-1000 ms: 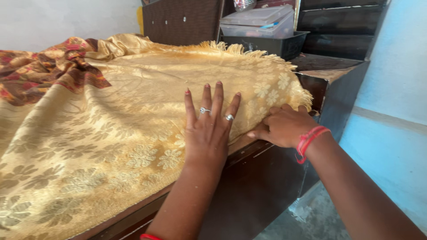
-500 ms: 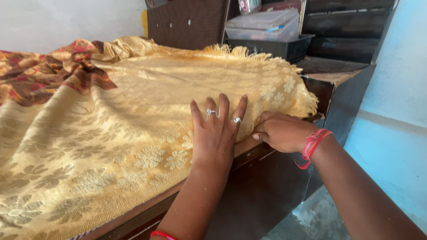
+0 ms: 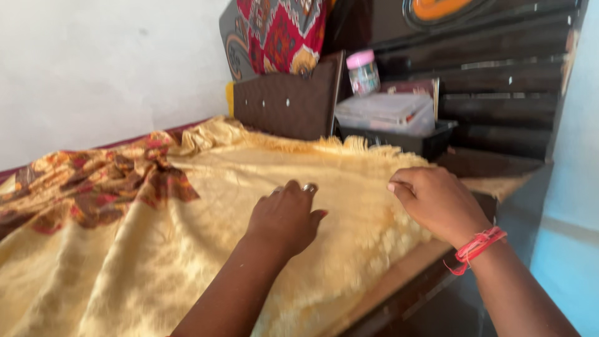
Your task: The person spreads and smooths a gold-colored patterned blanket over a bed. They repeatedly adjust the edges and corners, tucking the fabric under the mattress and aligning it with the bed frame. The person also lifts and repositions sections of the blanket to ensure even coverage.
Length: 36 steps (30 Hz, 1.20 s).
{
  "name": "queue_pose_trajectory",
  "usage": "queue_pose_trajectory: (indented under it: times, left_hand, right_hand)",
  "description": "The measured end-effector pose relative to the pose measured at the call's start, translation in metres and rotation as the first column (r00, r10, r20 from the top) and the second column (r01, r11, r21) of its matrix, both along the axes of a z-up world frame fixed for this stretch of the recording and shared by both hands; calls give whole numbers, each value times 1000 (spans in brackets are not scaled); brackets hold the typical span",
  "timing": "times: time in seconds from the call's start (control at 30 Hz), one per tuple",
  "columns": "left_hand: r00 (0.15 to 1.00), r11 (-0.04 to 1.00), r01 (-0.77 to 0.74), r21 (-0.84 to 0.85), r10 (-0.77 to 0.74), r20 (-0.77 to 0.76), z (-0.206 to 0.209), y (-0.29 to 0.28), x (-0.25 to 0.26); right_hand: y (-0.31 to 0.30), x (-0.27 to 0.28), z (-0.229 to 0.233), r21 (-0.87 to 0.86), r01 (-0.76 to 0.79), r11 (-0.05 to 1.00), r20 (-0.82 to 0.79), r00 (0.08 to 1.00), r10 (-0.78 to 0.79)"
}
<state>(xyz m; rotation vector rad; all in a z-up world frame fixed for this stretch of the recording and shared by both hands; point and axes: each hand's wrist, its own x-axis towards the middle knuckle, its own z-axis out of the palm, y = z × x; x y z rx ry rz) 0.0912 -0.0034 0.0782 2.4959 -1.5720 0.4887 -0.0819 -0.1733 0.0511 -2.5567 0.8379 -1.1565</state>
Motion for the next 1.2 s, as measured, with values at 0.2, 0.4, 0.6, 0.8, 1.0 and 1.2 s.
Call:
queue_pose_trajectory:
  times: [0.2, 0.4, 0.6, 0.8, 1.0, 1.2]
  left_hand:
    - [997, 999, -32, -3, 32, -75, -4, -42, 78]
    - [970, 988, -127, 85, 141, -197, -16, -94, 143]
    - [941, 948, -253, 193, 287, -179, -38, -118, 171]
    - [924, 942, -243, 230, 297, -240, -24, -125, 178]
    - [964, 931, -265, 249, 264, 39, -9, -160, 182]
    - [964, 939, -265, 221, 250, 96, -18, -212, 218]
  right_hand:
    - [-82, 64, 21, -84, -59, 995, -161, 986, 45]
    - [-152, 157, 26, -144, -163, 976, -336, 936, 107]
    - [-175, 230, 10, -79, -213, 974, -471, 869, 152]
    - [-211, 293, -3, -92, -220, 971, -404, 900, 166]
    - [-207, 316, -23, -130, -97, 987, -380, 924, 41]
    - [-215, 315, -27, -119, -79, 990, -248, 968, 47]
